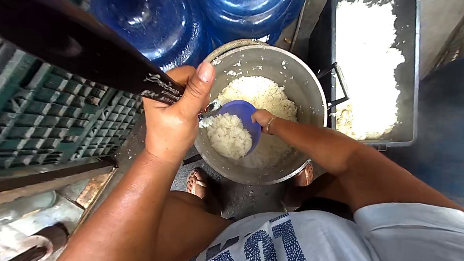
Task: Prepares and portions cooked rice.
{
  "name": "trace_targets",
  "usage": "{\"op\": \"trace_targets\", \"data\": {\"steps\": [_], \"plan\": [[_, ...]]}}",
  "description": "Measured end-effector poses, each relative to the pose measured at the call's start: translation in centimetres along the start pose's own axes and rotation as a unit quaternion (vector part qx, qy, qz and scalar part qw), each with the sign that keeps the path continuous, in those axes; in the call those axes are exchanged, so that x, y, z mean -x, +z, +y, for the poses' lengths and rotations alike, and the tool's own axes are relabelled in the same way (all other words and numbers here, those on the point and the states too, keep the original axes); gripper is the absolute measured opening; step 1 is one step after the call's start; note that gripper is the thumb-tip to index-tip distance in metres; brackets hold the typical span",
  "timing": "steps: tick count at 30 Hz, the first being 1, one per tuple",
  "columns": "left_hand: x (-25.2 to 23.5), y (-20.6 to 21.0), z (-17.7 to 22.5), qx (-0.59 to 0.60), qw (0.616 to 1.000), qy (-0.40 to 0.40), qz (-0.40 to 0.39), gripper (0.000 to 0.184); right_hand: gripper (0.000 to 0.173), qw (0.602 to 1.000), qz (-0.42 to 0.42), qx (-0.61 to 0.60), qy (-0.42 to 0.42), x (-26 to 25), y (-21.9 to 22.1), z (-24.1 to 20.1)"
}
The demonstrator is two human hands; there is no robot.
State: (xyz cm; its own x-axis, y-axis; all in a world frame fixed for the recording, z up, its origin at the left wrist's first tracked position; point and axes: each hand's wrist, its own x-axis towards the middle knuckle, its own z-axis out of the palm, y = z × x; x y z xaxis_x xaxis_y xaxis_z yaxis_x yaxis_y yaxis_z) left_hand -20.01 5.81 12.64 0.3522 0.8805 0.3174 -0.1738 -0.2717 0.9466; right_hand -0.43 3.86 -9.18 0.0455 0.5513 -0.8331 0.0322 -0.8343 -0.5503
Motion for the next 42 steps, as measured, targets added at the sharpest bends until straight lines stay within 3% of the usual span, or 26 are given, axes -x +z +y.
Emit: {"op": "trace_targets", "data": {"steps": [6,14,18,21,28,34,36,38,40,42], "plan": [[-0.1,-1.0,-1.1,-0.058,0.998,0.009,-0.002,0.029,0.042,0.995,-0.040,-0.082,-0.034,-1.5,-1.6,-0.5],[-0.3,-1.2,0.0,-0.013,0.998,0.013,0.054,0.028,0.036,0.990,-0.045,-0.103,-0.089,2.1,-6.3,-1.1],[-1.1,-0.2,-0.6,-0.002,0.996,0.024,0.087,0.026,0.028,0.990,-0.017,-0.096,-0.099,9.6,-11.0,-2.4],[-1.3,0.8,-1.0,0.004,0.996,0.018,0.084,0.027,0.019,0.980,-0.005,-0.155,-0.128,14.3,-14.5,-1.7],[-0.4,2.3,-2.7,-0.017,0.998,-0.030,0.048,0.027,0.021,0.888,0.044,-0.370,-0.270,22.8,-21.5,1.0],[-0.4,2.9,-3.2,-0.032,0.997,-0.051,0.056,0.026,0.030,0.793,0.222,-0.442,-0.356,24.8,-29.5,2.7],[-0.5,3.1,-3.0,-0.030,0.997,-0.050,0.059,0.026,0.031,0.769,0.330,-0.419,-0.353,24.7,-32.5,2.0],[-0.5,3.3,-3.0,-0.034,0.997,-0.050,0.056,0.028,0.039,0.761,0.434,-0.316,-0.365,24.0,-35.0,0.7],[-0.6,3.5,-3.1,-0.041,0.997,-0.050,0.047,0.029,0.056,0.772,0.509,-0.104,-0.366,22.5,-36.9,-0.7],[-0.6,3.7,-3.3,-0.048,0.997,-0.052,0.035,0.029,0.067,0.768,0.541,0.155,-0.306,20.1,-37.3,-1.8]]}}
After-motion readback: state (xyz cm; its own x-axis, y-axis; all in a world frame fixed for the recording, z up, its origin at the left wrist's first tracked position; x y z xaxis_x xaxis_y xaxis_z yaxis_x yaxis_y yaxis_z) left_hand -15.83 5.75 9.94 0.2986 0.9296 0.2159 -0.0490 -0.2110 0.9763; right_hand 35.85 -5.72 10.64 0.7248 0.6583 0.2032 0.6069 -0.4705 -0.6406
